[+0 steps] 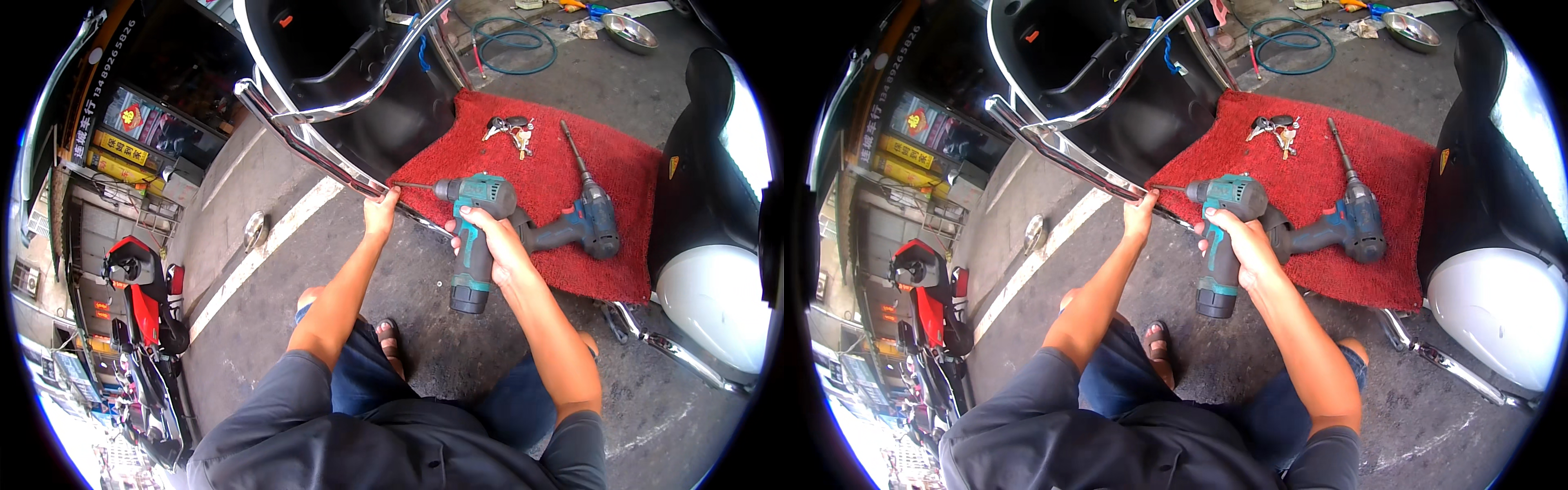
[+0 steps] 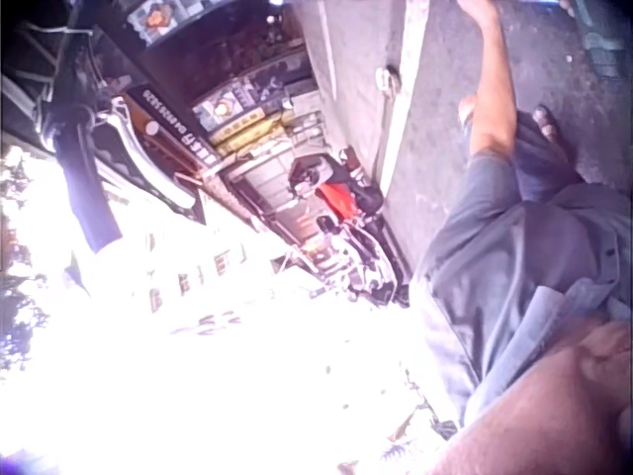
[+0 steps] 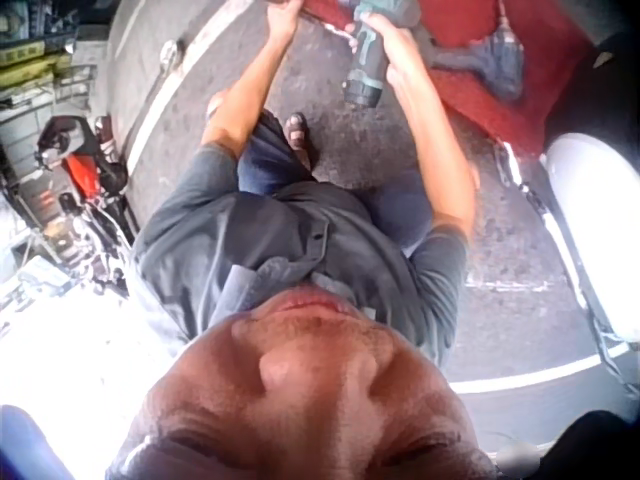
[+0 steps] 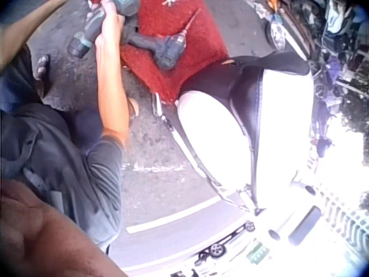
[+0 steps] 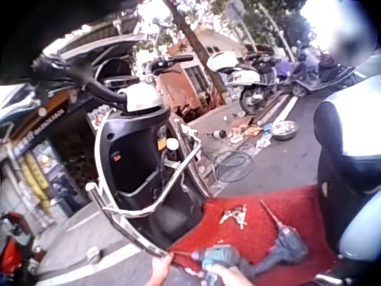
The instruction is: The person uses an electric drill to remove and then reinstall screws on the chrome guard of a white scooter, positioning the guard against the body of the vehicle and securing it.
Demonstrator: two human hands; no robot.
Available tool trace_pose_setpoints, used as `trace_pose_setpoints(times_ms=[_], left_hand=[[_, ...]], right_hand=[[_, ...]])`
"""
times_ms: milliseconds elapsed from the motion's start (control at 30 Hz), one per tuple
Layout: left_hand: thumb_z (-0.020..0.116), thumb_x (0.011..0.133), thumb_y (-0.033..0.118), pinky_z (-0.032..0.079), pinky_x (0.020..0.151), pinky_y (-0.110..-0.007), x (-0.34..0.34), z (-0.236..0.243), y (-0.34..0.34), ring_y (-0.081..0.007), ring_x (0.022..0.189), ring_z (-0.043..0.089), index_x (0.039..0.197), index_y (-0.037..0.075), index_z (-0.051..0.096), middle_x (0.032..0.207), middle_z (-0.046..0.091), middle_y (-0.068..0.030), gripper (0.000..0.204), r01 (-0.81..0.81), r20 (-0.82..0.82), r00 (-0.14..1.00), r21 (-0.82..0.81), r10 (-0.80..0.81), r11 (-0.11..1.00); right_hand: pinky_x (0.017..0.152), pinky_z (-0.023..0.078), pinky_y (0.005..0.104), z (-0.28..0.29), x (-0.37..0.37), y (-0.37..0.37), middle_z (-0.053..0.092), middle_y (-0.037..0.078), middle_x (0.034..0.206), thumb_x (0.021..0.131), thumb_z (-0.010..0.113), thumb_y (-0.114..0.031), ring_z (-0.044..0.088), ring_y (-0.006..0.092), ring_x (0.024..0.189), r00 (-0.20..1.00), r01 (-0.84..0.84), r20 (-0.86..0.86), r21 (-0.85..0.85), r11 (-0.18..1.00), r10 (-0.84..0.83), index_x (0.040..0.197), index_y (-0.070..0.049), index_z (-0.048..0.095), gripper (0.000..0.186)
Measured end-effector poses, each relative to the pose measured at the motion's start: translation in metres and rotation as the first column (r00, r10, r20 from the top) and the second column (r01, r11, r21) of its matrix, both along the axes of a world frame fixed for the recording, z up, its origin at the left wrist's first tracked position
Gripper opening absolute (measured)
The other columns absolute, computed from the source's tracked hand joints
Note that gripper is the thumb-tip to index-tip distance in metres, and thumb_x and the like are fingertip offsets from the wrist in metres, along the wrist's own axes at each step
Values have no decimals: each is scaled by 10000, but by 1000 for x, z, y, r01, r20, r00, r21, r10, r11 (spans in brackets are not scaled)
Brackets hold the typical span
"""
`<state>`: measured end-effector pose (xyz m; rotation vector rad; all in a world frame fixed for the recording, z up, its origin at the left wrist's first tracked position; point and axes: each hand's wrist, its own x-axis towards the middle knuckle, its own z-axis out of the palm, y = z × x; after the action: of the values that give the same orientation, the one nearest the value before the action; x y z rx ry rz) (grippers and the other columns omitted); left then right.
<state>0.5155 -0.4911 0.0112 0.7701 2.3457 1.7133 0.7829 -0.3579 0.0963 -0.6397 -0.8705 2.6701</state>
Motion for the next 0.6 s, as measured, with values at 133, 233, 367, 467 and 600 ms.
trace_pose_setpoints(times_ms=[133,233,367,467,600], left_hand=[[691,887,228,434,844,-304,16,11,10,-109,911,534,1059,63,610,950,613,15,251,57,46,997,66,-60,996],[694,888,251,449,798,-305,14,11,8,-110,873,544,1046,83,606,923,603,19,246,39,12,999,61,-40,997],[675,909,197,439,924,-304,10,9,4,-124,1028,571,1228,51,590,1103,651,-13,361,27,101,995,-26,-24,999],[674,910,198,435,929,-303,8,5,4,-126,1035,570,1221,48,592,1115,650,-18,355,25,107,994,-18,-23,1000],[674,911,292,479,702,-317,2,-1,1,-117,811,545,1069,101,567,877,561,14,270,8,-24,1000,-81,-10,997]], right_hand=[[617,545,320,-10,5,5,691,108,906,892,700,-247,656,174,687,998,-21,-66,56,998,24,1116,-57,588,314],[621,549,317,-11,7,-1,682,104,900,891,699,-245,647,170,692,997,-18,-77,64,998,23,1098,-60,594,297],[575,606,421,-14,4,-1,660,88,919,892,698,-254,639,168,726,995,-15,-95,67,998,21,1106,-70,591,302],[546,610,454,-17,6,1,660,86,931,894,697,-264,637,166,726,995,-40,-90,8,999,40,1124,-71,582,321],[553,606,437,-14,5,2,666,91,927,895,696,-275,645,166,733,996,-43,-72,18,999,44,1139,-71,578,339]])
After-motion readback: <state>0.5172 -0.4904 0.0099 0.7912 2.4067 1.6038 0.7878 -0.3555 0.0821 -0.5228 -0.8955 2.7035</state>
